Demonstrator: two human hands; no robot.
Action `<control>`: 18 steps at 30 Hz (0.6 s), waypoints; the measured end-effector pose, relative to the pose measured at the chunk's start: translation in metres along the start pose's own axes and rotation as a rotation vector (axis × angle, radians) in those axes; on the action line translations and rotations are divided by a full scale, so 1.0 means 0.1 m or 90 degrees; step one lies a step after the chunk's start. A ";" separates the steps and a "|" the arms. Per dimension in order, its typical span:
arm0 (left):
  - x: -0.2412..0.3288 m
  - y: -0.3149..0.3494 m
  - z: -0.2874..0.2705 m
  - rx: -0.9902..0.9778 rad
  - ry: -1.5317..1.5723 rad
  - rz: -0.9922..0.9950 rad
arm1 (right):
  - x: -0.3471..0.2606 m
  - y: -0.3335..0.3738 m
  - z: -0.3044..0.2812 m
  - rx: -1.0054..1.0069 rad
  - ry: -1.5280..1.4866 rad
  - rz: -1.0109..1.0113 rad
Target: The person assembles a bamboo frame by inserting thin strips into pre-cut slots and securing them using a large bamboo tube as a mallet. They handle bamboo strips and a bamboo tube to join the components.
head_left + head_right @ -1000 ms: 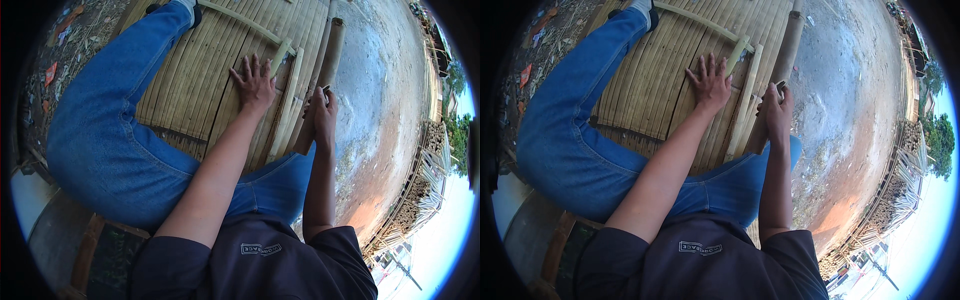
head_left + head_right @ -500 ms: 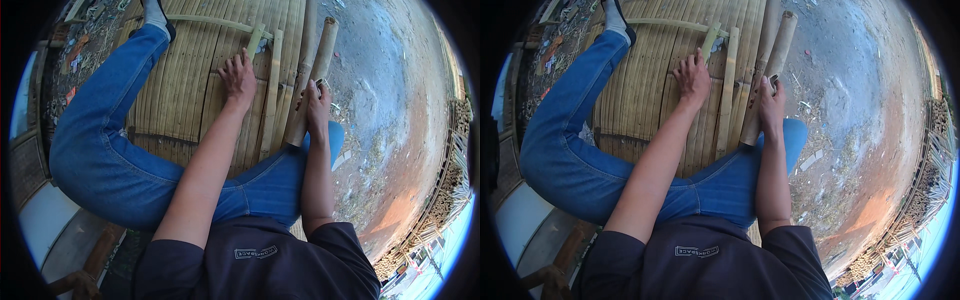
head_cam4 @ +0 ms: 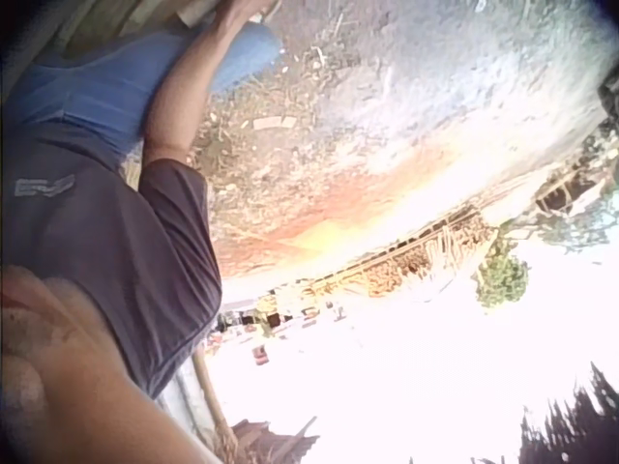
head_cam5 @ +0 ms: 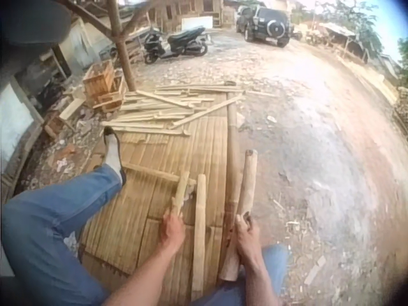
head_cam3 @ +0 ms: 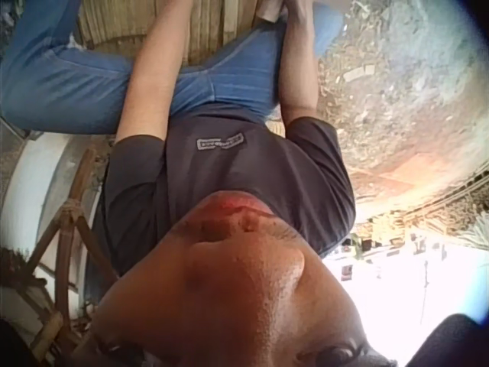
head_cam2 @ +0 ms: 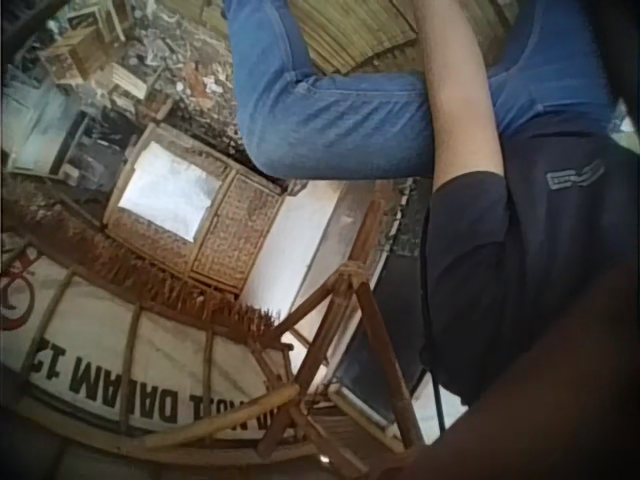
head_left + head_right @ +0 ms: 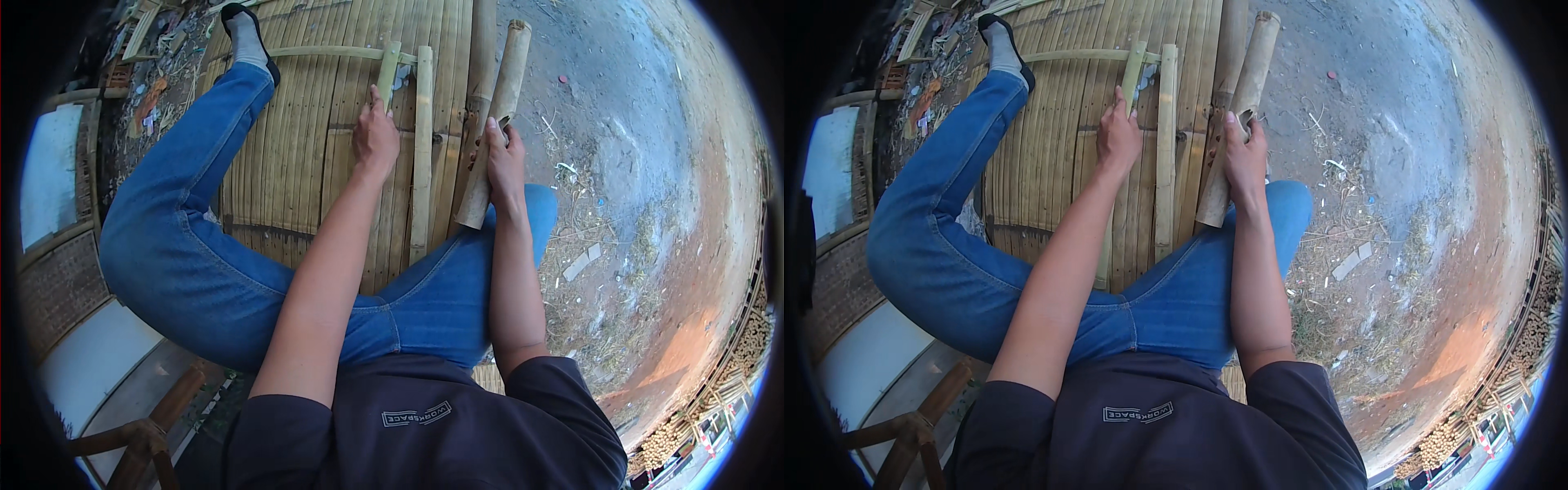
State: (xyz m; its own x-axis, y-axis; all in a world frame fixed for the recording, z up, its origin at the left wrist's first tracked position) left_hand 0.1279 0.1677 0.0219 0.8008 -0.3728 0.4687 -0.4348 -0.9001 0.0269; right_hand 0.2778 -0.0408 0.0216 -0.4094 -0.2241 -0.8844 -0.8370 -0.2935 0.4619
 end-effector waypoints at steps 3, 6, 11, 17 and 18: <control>0.09 -0.13 -0.08 0.047 -0.073 0.081 | -0.01 -0.02 -0.06 0.001 -0.005 -0.014; 0.00 -0.67 -0.20 0.127 -0.100 0.184 | 0.00 -0.01 0.03 -0.018 -0.024 -0.002; 0.27 -1.31 -0.02 -0.072 -0.277 0.359 | 0.12 -0.09 -0.04 -0.001 -0.027 0.010; 0.20 -1.73 0.01 -0.265 -0.317 0.280 | 0.10 -0.08 0.07 0.004 -0.019 0.035; 0.29 -1.73 0.00 -0.284 -0.325 0.298 | 0.10 -0.08 0.07 -0.001 -0.011 0.031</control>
State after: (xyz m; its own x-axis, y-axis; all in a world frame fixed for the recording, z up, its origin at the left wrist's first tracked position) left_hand 0.2259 0.3125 0.0308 0.5378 -0.8407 0.0629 -0.8071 -0.4919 0.3265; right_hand 0.2780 -0.0345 0.0085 -0.4560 -0.2218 -0.8619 -0.8151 -0.2847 0.5045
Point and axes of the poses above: each hand's wrist, its own y-axis away from the middle knuckle, its own z-axis out of the palm, x = y × z, the point moved 10 cm from there along -y, towards the middle knuckle, and after that the axes turned 10 degrees about x, right-handed, at the moved point
